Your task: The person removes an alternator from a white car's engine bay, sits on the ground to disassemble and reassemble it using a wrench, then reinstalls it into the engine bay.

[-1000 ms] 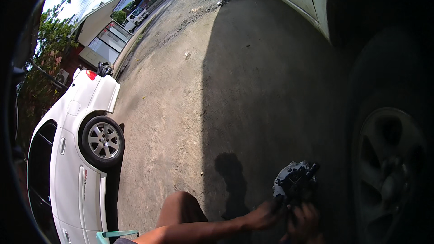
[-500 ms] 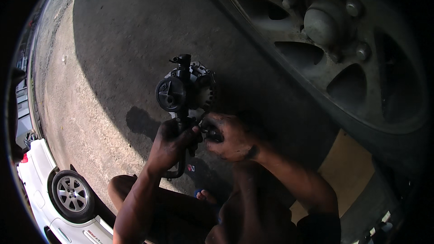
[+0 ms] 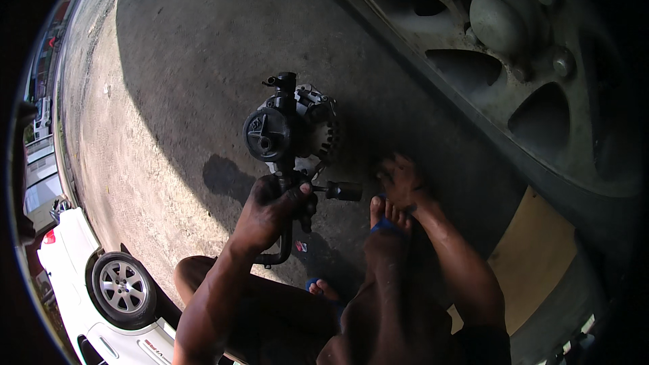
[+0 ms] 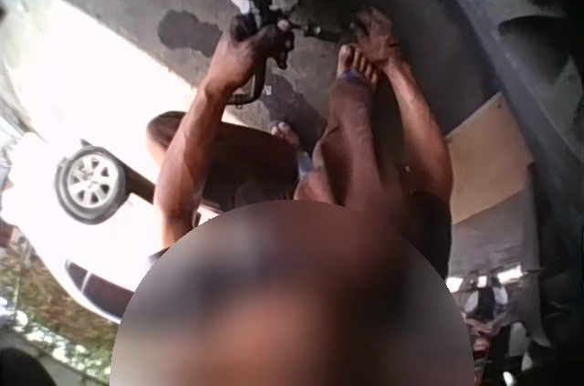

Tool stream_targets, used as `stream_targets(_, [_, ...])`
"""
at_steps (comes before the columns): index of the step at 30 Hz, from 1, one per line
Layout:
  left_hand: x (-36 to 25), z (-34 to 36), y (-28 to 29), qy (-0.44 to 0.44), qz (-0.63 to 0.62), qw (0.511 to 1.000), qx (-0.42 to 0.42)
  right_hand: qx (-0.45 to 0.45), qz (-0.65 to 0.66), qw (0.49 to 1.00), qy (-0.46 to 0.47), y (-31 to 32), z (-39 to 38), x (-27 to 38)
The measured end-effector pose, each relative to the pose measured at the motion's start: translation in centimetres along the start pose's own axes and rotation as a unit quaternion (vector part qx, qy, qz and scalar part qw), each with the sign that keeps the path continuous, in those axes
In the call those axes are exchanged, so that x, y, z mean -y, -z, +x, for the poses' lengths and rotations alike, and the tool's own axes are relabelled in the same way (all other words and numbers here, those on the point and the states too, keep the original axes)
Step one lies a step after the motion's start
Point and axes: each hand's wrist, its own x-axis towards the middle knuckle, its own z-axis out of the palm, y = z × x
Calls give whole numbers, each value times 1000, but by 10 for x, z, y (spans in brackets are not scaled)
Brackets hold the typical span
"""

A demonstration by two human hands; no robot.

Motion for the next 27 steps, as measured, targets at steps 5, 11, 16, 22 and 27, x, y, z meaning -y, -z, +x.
stream_targets(5, [2, 1, -1, 18, -2, 1000, -18, -121, 604, 777, -131, 70, -14, 26])
stream_targets(11, [5, 1, -3, 9, -21, 1000, -18, -66, 509, 858, 18, 70, -4, 103])
stream_targets(16, [4, 0, -3, -17, 6, 1000, -8, 27, 333, 941, 53, 73, 2, 130])
stream_targets(22, [10, -10, -1, -19, -151, 987, -45, -52, 236, 957, 158, 77, 16, 121])
stream_targets(27, [10, -15, -5, -24, -70, 992, -104, -30, 208, 959, 190, 82, 26, 121])
